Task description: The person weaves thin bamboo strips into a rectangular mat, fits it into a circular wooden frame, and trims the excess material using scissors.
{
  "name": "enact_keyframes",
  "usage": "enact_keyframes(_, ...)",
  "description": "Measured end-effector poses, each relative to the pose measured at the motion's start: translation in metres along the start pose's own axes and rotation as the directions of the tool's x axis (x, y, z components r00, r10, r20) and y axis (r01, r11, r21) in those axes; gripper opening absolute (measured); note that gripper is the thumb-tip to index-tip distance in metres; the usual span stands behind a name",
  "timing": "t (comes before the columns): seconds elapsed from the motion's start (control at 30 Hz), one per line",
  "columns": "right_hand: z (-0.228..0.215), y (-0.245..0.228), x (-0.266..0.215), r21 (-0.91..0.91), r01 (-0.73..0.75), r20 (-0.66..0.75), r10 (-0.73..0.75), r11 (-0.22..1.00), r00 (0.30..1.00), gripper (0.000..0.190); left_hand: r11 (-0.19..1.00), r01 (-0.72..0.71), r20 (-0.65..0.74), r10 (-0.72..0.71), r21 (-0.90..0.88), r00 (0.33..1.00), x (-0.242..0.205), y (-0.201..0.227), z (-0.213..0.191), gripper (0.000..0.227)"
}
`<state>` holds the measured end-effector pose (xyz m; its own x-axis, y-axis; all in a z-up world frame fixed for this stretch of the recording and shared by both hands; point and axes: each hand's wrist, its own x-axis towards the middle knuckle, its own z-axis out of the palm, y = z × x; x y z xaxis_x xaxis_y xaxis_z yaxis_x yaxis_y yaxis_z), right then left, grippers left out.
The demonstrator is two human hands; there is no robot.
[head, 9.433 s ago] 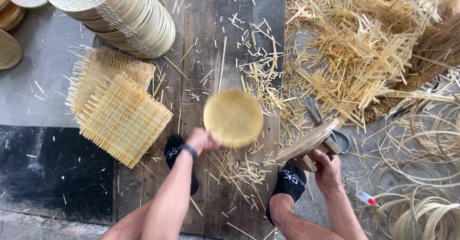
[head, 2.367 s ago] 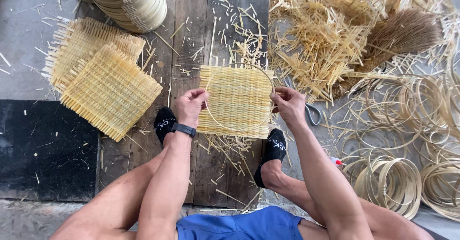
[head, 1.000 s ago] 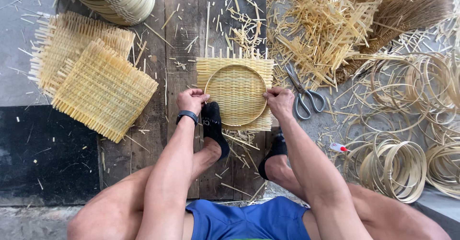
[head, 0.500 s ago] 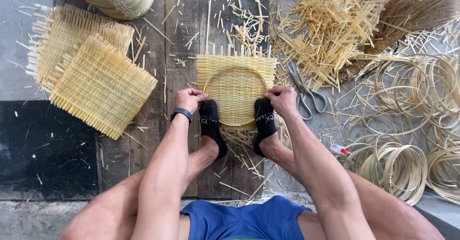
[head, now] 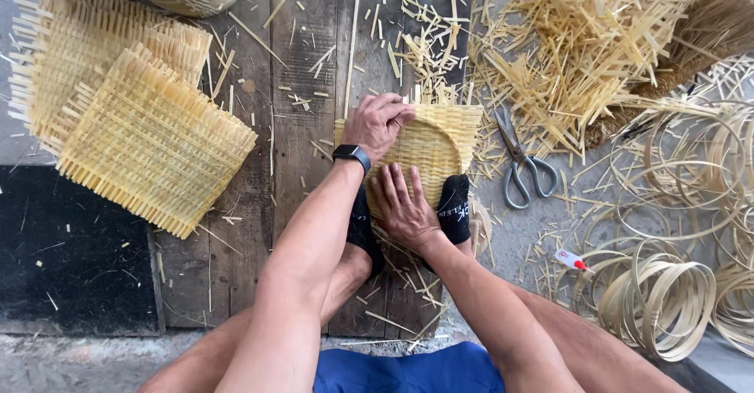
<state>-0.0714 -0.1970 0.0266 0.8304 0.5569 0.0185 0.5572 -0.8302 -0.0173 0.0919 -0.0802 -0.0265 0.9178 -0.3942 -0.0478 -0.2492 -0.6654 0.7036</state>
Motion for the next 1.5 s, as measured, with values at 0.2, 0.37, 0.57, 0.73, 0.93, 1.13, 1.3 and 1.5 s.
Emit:
enact_keyframes(0.2, -0.023, 0.011, 0.007, 0.322, -0.067, 0.006, 0.069, 0.944, 0.998, 0.084, 0.999, 0.037, 0.020, -0.037, -0.027, 0.999, 0.003, 0.004, -0.008, 0.027)
enact_keyframes(0.37, -0.019, 0.098, 0.033, 0.446, -0.134, -0.209, 0.248, 0.885, 0.946, 0.037, 0.976, -0.182, -0.084, 0.192, 0.117, 0.978, 0.006, -0.001, -0.004, 0.030)
enact_keyframes(0.57, -0.004, 0.135, 0.063, 0.632, -0.299, -0.087, 0.449, 0.715, 0.889, 0.021, 0.999, 0.008, 0.057, -0.005, -0.044, 0.998, 0.013, 0.010, -0.014, 0.027)
enact_keyframes(0.73, -0.014, 0.137, 0.069, 0.704, -0.591, 0.321, 0.567, 0.392, 0.759, 0.025, 0.939, 0.314, 0.204, -0.282, -0.144, 0.937, 0.030, 0.008, -0.012, 0.027)
enact_keyframes(0.93, 0.024, 0.138, 0.045, 0.681, -0.209, -0.194, 0.448, 0.702, 0.873, 0.032, 0.859, 0.388, 0.260, -0.312, -0.335, 0.914, 0.035, -0.006, -0.007, 0.030)
enact_keyframes(1.13, 0.055, 0.152, 0.042, 0.788, -0.601, 0.494, 0.445, 0.134, 0.747, 0.064, 0.811, 0.454, 0.291, -0.364, -0.368, 0.885, 0.037, -0.014, 0.000, 0.035)
enact_keyframes(1.3, 0.060, 0.155, 0.046, 0.679, -0.730, 0.630, 0.449, 0.080, 0.634, 0.075, 0.789, 0.474, 0.303, -0.375, -0.392, 0.876, 0.038, -0.010, -0.003, 0.038)
enact_keyframes(1.5, 0.054, 0.152, 0.053, 0.685, -0.725, 0.673, 0.439, -0.066, 0.596, 0.070, 0.770, 0.518, 0.346, -0.403, -0.371, 0.847, 0.037, -0.013, 0.000, 0.038)
